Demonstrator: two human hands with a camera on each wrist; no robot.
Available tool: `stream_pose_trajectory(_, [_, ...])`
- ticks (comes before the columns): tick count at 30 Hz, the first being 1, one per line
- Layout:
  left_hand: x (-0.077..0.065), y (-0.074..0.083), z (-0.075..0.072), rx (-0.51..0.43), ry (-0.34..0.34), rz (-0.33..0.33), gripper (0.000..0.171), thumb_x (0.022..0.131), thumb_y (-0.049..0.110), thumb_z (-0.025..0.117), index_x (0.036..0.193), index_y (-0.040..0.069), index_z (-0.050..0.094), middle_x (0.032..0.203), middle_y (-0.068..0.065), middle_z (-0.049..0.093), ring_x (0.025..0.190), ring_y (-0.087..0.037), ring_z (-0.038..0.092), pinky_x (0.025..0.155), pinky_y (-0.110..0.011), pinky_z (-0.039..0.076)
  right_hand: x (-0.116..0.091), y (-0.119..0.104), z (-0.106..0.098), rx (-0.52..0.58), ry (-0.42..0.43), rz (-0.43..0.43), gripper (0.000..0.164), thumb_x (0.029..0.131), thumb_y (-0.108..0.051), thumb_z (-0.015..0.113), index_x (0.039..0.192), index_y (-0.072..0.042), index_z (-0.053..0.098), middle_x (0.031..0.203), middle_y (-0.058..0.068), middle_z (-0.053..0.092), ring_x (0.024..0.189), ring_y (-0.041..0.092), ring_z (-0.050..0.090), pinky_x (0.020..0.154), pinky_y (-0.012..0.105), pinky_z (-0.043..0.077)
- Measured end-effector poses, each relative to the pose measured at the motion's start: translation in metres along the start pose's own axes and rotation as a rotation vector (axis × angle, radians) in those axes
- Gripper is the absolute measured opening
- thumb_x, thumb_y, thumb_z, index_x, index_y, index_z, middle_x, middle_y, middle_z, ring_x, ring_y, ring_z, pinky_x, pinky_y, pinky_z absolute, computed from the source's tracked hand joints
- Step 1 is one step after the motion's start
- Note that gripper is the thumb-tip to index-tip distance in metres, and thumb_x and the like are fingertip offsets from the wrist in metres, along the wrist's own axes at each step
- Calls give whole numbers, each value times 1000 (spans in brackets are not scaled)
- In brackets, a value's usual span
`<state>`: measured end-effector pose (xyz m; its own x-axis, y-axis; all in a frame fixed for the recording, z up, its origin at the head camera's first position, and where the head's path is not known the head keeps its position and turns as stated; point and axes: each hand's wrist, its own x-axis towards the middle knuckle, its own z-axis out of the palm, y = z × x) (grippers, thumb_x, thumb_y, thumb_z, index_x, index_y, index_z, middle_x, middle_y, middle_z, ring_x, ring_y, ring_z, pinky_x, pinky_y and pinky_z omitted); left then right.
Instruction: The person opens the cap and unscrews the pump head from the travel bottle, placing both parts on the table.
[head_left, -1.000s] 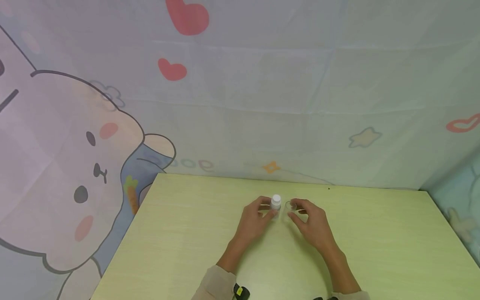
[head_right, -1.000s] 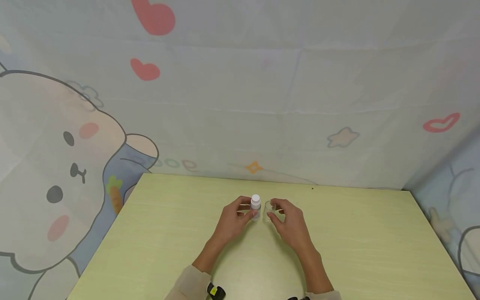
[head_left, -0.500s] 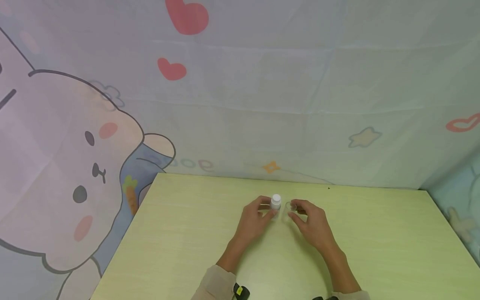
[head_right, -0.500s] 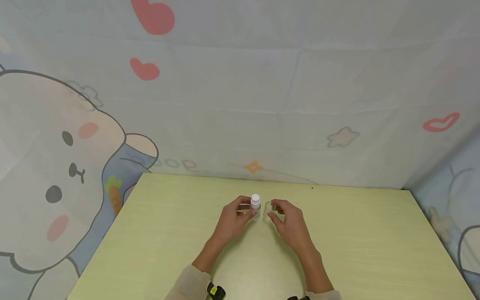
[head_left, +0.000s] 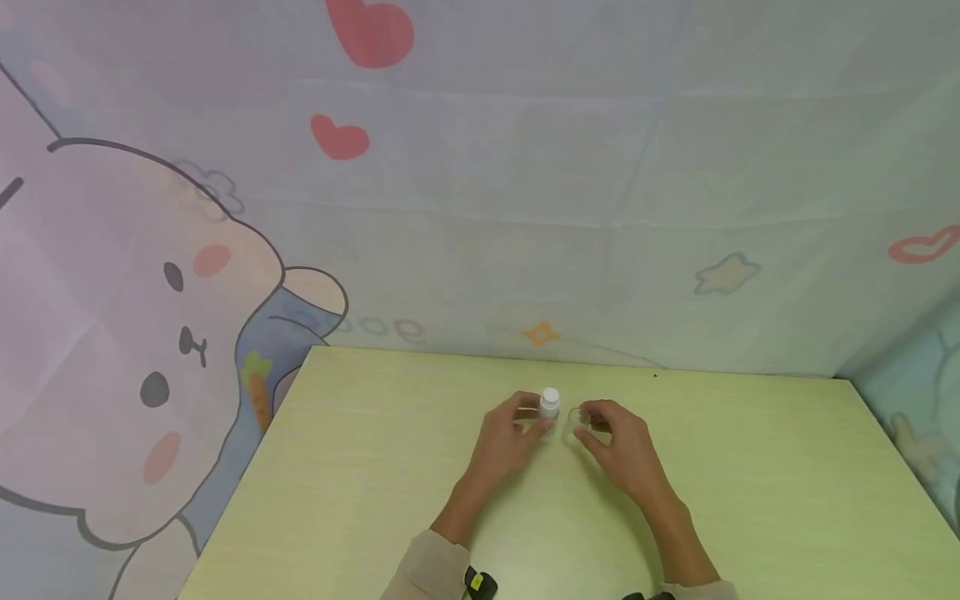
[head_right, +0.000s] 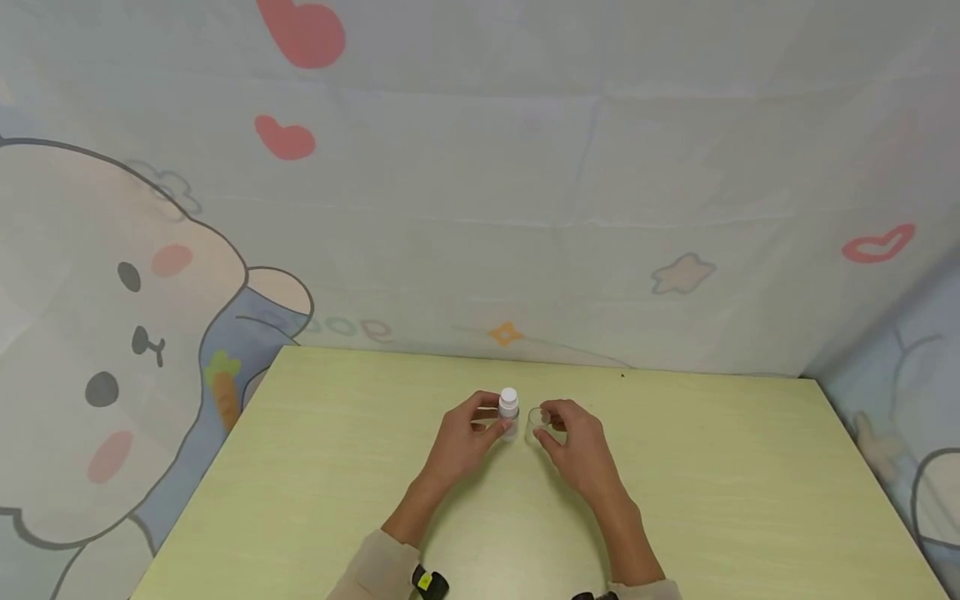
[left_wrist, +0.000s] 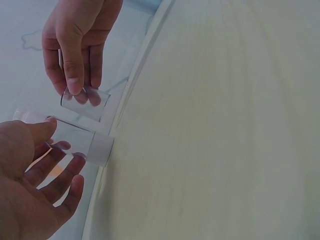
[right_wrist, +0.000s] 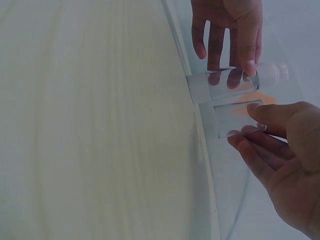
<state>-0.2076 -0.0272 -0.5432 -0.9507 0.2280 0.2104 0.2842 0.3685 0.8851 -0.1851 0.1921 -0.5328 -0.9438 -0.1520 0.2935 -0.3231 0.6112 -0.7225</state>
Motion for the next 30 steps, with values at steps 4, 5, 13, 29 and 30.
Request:
stream_pose_trajectory(4, [-1,2,-1,-4,-1,-5,32,102,28,75,130,17,68,132,-1,72,120,-28,70,95,-41,58,-1,-1,-1,11,-6,7,35,95,-8,80,127,1,67,116,12,72,108,33,72,94,50,59])
stream_pose_trajectory(5, [-1,2,-1,-4,-1,-7,31,101,28,75,130,17,68,131,-1,72,120,-28,70,95,-41,58,-1,-1,-1,14,-6,6,36,95,-8,81,127,1,67,116,13,72,108,33,72,94,50,59])
stream_pose_trajectory(13, [0,-1,1,-9,-2,-12,31,101,27,75,130,17,68,131,-2,72,120,-27,70,95,-43,58,-1,1,0,14,2,-1,35,94,-3,81,126,1,68,116,12,71,107,34,73,93,48,60])
stream_pose_trajectory(29, [2,-2,0,-14,-12,-21,31,102,29,75,130,18,68,131,-1,72,120,-25,70,95,-41,57,2,1,2,14,-26,39,35,94,0,79,126,5,67,120,17,69,111,37,72,95,47,59])
stream_pose_trajectory(30, [2,-3,0,-16,-13,-17,31,102,29,75,130,17,68,131,-2,72,120,-26,70,95,-41,57,2,1,2,13,-29,41,35,94,0,79,127,6,67,120,18,69,111,37,72,96,47,59])
